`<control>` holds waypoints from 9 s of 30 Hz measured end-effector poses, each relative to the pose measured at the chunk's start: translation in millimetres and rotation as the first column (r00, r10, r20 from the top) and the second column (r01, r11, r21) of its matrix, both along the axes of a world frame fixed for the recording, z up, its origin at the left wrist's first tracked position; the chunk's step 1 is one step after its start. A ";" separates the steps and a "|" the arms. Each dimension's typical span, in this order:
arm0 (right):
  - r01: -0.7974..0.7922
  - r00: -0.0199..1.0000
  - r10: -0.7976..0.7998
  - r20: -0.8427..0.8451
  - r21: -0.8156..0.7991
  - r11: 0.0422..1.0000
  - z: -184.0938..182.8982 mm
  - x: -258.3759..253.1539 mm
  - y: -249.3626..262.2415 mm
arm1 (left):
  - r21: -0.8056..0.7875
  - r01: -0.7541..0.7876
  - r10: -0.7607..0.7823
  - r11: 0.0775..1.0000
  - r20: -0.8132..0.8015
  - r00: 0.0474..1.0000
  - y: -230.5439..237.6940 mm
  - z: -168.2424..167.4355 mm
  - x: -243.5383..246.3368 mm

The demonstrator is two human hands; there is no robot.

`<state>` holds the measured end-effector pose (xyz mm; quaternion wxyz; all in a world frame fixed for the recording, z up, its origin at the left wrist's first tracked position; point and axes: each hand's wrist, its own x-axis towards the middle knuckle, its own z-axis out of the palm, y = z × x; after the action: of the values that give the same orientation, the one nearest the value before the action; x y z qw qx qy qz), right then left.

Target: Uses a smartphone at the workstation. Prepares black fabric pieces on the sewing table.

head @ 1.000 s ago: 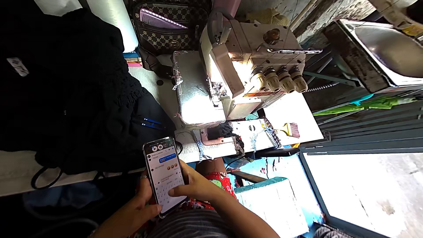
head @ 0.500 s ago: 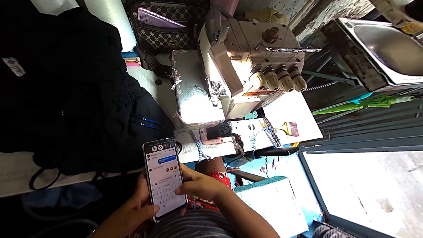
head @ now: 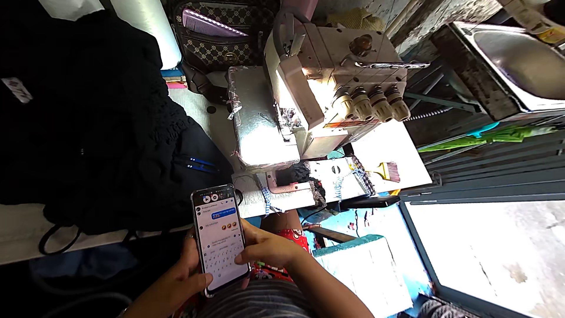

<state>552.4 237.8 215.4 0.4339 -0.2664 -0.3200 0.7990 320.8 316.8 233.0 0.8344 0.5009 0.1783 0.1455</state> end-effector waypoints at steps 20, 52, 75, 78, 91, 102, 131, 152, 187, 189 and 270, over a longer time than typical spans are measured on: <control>-0.070 0.996 0.075 -0.050 0.101 0.992 -7.7 2.2 -1.8 | -0.005 -0.024 0.024 1.000 -0.019 1.000 -0.7 -0.6 -3.0; -0.098 0.995 0.099 -0.015 0.076 0.992 -1.6 5.5 0.2 | -0.016 0.019 -0.019 1.000 -0.013 1.000 2.4 1.3 -2.8; -0.054 0.999 0.054 0.003 0.089 0.995 -4.9 3.1 0.6 | 0.054 0.021 -0.020 0.998 -0.023 1.000 -0.5 0.7 -3.2; -0.055 0.998 0.055 0.001 0.090 0.994 -4.6 3.0 -0.1 | 0.041 0.024 -0.023 0.999 -0.025 0.999 -0.4 2.8 -2.8; -0.054 0.999 0.054 -0.001 0.083 0.995 -3.1 3.0 -1.3 | 0.038 0.042 -0.043 0.998 0.022 0.999 1.2 1.5 -2.3; -0.091 0.994 0.095 -0.046 0.091 0.992 -7.8 4.0 -2.1 | 0.030 0.066 -0.067 0.997 0.051 0.996 4.2 -5.3 -6.1; -0.111 0.992 0.115 -0.047 0.088 0.990 -7.3 3.5 -2.1 | -0.020 0.057 -0.056 0.998 0.033 0.998 2.9 -3.0 -7.2; -0.107 0.992 0.113 -0.056 0.095 0.990 -4.7 5.3 -0.5 | -0.011 0.062 -0.061 0.998 0.036 0.997 5.0 -2.6 -4.9; -0.086 0.996 0.088 -0.015 0.078 0.993 -3.7 2.6 -0.8 | 0.015 0.048 -0.049 0.999 0.034 0.998 3.0 -4.4 -5.5; -0.081 0.996 0.083 -0.024 0.079 0.994 -4.1 2.2 -0.9 | 0.004 0.051 -0.051 0.999 0.010 0.999 2.6 -0.3 -4.7; -0.115 0.993 0.115 0.005 0.112 0.987 -5.2 4.0 -0.7 | -0.036 0.063 -0.061 0.997 0.046 0.997 4.3 -2.8 -6.7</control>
<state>556.4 237.0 210.2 0.4016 -0.2220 -0.3788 0.8037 314.1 321.1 230.2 0.8515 0.4871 0.1465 0.1275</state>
